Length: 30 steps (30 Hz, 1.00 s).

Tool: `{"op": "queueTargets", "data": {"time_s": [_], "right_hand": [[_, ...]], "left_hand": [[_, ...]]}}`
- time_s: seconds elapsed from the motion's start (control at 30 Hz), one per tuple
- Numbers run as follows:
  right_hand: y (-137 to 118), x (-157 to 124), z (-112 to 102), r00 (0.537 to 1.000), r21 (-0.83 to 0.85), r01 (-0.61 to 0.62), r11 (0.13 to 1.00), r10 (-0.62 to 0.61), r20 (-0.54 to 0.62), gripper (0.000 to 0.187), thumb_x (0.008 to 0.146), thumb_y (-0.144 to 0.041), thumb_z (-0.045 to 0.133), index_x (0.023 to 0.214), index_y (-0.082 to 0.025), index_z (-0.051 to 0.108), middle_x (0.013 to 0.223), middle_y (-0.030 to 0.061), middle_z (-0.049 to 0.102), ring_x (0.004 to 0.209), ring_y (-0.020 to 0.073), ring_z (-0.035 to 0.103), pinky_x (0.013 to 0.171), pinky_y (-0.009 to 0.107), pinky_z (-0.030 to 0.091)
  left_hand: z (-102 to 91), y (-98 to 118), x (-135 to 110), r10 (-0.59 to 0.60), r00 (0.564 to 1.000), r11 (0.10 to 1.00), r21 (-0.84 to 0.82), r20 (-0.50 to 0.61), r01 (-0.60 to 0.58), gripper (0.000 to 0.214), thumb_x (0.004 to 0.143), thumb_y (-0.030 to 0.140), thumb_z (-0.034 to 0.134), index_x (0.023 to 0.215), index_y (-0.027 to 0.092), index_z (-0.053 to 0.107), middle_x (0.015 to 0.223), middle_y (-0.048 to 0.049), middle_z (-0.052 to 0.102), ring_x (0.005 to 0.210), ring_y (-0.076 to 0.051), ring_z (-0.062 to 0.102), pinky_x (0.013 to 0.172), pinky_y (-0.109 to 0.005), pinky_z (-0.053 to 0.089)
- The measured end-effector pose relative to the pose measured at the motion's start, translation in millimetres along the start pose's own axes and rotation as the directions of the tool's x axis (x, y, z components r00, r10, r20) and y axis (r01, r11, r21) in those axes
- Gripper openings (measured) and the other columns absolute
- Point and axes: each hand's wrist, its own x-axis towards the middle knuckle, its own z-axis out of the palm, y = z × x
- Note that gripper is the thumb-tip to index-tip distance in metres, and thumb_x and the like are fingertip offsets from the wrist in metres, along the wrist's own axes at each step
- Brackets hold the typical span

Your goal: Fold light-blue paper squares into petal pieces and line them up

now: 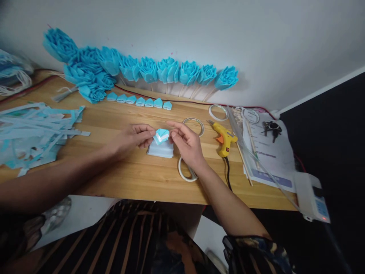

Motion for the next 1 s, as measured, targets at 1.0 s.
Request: {"op": "queueTargets", "data": {"time_s": [1.0], "right_hand": [[-0.3, -0.2, 3.2, 1.000, -0.116, 0.011, 0.993, -0.009, 0.018, 0.028, 0.081, -0.029, 0.068, 0.108, -0.023, 0.067, 0.076, -0.0028, 0.058, 0.068, 0.0118, 0.055, 0.064, 0.027, 0.045]], "left_hand": [[0.6, 3.1, 0.8, 0.215, 0.976, 0.946, 0.255, -0.026, -0.202, 0.019, 0.079, 0.033, 0.064, 0.075, 0.015, 0.063, 0.069, 0.0010, 0.060, 0.063, -0.010, 0.050, 0.060, -0.023, 0.040]]}}
